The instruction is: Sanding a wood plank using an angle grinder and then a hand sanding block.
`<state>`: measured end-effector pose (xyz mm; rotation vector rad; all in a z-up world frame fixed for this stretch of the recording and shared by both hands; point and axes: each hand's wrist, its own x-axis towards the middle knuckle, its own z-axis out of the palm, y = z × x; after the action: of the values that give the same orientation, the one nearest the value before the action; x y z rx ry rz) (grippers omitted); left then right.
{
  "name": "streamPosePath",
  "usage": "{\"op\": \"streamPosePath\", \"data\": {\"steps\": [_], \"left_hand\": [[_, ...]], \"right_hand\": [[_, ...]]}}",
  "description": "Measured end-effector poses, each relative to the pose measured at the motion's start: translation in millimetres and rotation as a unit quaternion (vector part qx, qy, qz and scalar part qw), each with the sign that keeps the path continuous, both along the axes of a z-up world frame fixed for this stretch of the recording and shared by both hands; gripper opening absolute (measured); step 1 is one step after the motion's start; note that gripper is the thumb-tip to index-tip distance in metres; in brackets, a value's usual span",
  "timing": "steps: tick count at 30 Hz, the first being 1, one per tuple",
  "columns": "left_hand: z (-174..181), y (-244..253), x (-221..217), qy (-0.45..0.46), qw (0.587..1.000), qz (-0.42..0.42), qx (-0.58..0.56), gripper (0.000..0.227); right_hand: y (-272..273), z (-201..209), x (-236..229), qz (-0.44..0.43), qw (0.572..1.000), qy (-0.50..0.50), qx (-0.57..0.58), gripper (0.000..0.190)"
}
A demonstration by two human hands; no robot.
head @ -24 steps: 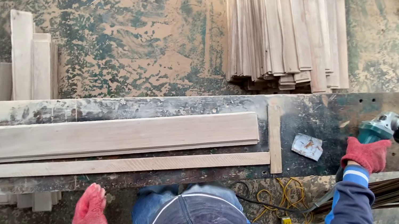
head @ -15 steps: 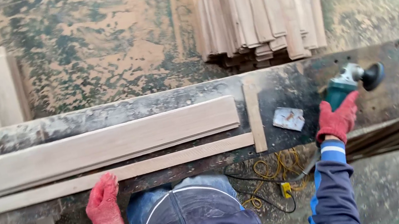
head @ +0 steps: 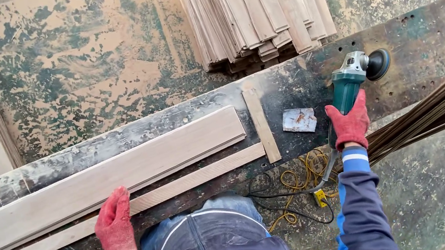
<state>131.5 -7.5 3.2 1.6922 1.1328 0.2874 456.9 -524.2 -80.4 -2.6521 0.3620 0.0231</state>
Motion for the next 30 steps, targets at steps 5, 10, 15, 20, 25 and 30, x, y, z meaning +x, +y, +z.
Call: {"op": "streamPosePath", "data": {"steps": [5, 10, 15, 20, 25, 30], "left_hand": [[2.9, -4.2, -4.8, 0.004, 0.999, 0.031, -0.029, 0.026], [2.2, -11.2, -5.2, 0.007, 0.999, 0.020, -0.026, 0.024], [8.3, -17.2, -4.4, 0.023, 1.000, 0.012, -0.017, 0.027], [15.6, -9.8, -16.7, 0.012, 0.999, 0.037, -0.033, 0.027], [6.8, 11.5, -36.9, -0.029, 0.995, 0.088, -0.025, 0.026], [7.4, 36.0, -61.4, -0.043, 0.994, 0.084, 0.054, 0.029]], "right_hand": [[-2.5, -0.6, 3.4, -0.034, 0.998, 0.044, 0.035, 0.084], [38.2, -18.1, 9.3, -0.060, 0.981, 0.081, -0.167, 0.055], [109.0, -4.2, -13.6, -0.015, 0.918, -0.006, -0.397, 0.085], [111.4, 23.5, -6.8, -0.012, 0.951, 0.079, -0.300, 0.083], [99.2, 18.8, -9.7, 0.007, 0.971, 0.027, -0.237, 0.090], [111.5, 34.0, -42.6, 0.182, 0.944, -0.158, -0.224, 0.064]]}}
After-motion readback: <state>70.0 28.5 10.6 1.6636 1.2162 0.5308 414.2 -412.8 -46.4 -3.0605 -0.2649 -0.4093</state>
